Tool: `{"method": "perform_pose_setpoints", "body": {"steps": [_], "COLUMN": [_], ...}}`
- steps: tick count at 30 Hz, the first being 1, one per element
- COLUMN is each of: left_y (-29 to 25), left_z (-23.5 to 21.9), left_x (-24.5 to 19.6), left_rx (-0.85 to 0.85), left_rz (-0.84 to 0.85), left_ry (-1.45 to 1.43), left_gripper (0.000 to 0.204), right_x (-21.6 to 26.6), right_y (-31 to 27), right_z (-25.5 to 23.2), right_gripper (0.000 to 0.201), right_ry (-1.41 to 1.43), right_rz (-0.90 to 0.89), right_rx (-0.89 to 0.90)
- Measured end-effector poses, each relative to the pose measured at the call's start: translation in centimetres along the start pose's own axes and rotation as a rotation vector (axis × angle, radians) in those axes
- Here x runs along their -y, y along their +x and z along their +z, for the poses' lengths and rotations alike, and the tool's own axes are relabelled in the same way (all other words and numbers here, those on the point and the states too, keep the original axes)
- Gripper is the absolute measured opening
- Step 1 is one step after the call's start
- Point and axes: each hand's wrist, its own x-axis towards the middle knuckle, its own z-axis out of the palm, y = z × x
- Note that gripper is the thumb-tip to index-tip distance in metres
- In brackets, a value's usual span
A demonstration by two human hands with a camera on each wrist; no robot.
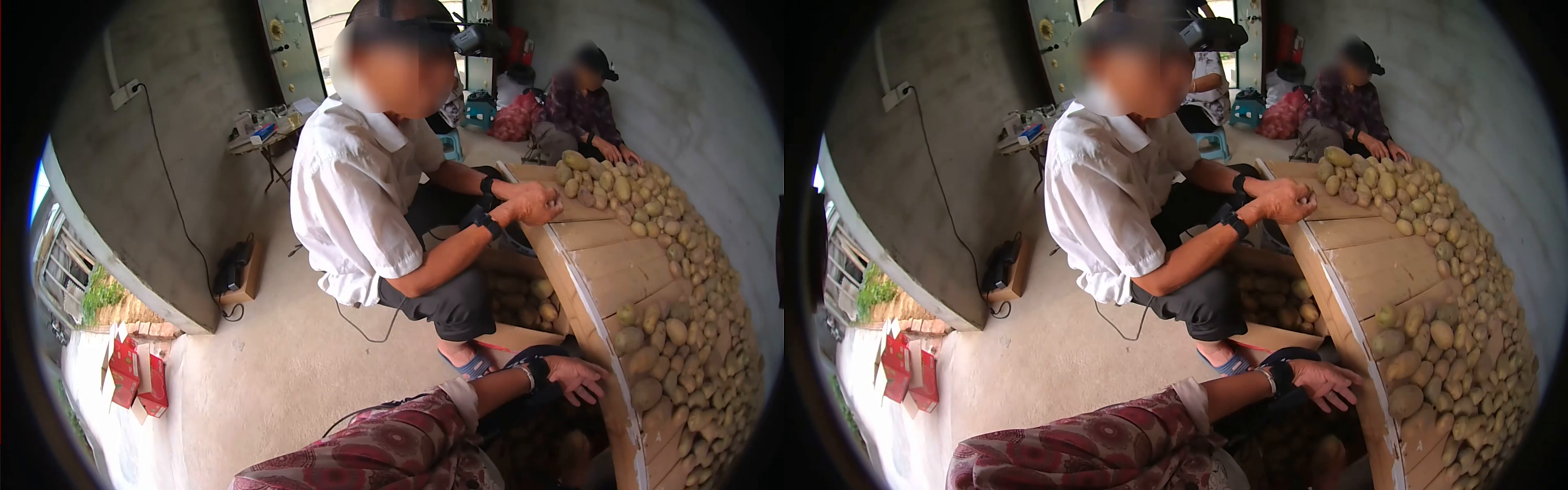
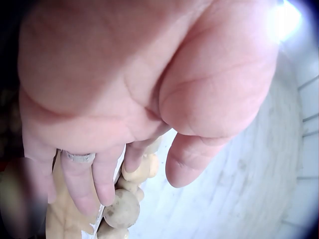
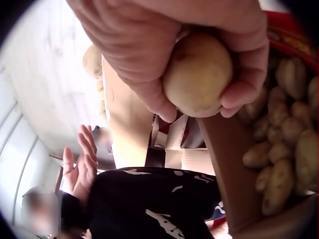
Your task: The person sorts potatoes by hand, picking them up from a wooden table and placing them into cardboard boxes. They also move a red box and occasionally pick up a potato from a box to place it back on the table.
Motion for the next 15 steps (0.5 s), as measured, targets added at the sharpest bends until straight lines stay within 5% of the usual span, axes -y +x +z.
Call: {"method": "perform_pose_setpoints", "body": {"steps": [2,6,9,12,13,14,15], "left_y": [-0.1,-0.2,-0.2,-0.7,-1.5,-2.1,-2.1], "left_z": [0.1,0.0,0.3,0.6,1.7,2.4,2.0], "left_x": [0.0,-0.1,-0.4,-0.9,-1.5,-1.8,-1.7], "left_rx": [0.0,-0.002,0.039,0.0,-0.013,-0.048,-0.016], "left_rz": [0.008,-0.002,-0.022,-0.018,-0.015,0.009,0.027], "left_ry": [-0.006,-0.006,0.028,0.054,0.023,0.034,0.009], "left_gripper": [0.065,0.067,0.067,0.065,0.061,0.059,0.06], "right_x": [-0.4,-5.9,-11.6,8.4,0.7,-8.6,-6.4], "right_y": [0.3,3.4,4.8,-5.4,-2.6,1.4,0.0], "right_z": [-0.3,-6.2,-10.5,8.1,1.7,-6.1,-4.0], "right_gripper": [0.041,0.04,0.048,0.035,0.03,0.026,0.023], "right_ry": [0.388,1.954,2.078,1.281,1.699,2.063,1.986], "right_rz": [0.139,0.706,0.687,0.191,0.655,1.232,1.295], "right_rx": [0.082,0.438,0.642,0.42,0.501,0.339,0.297]}}
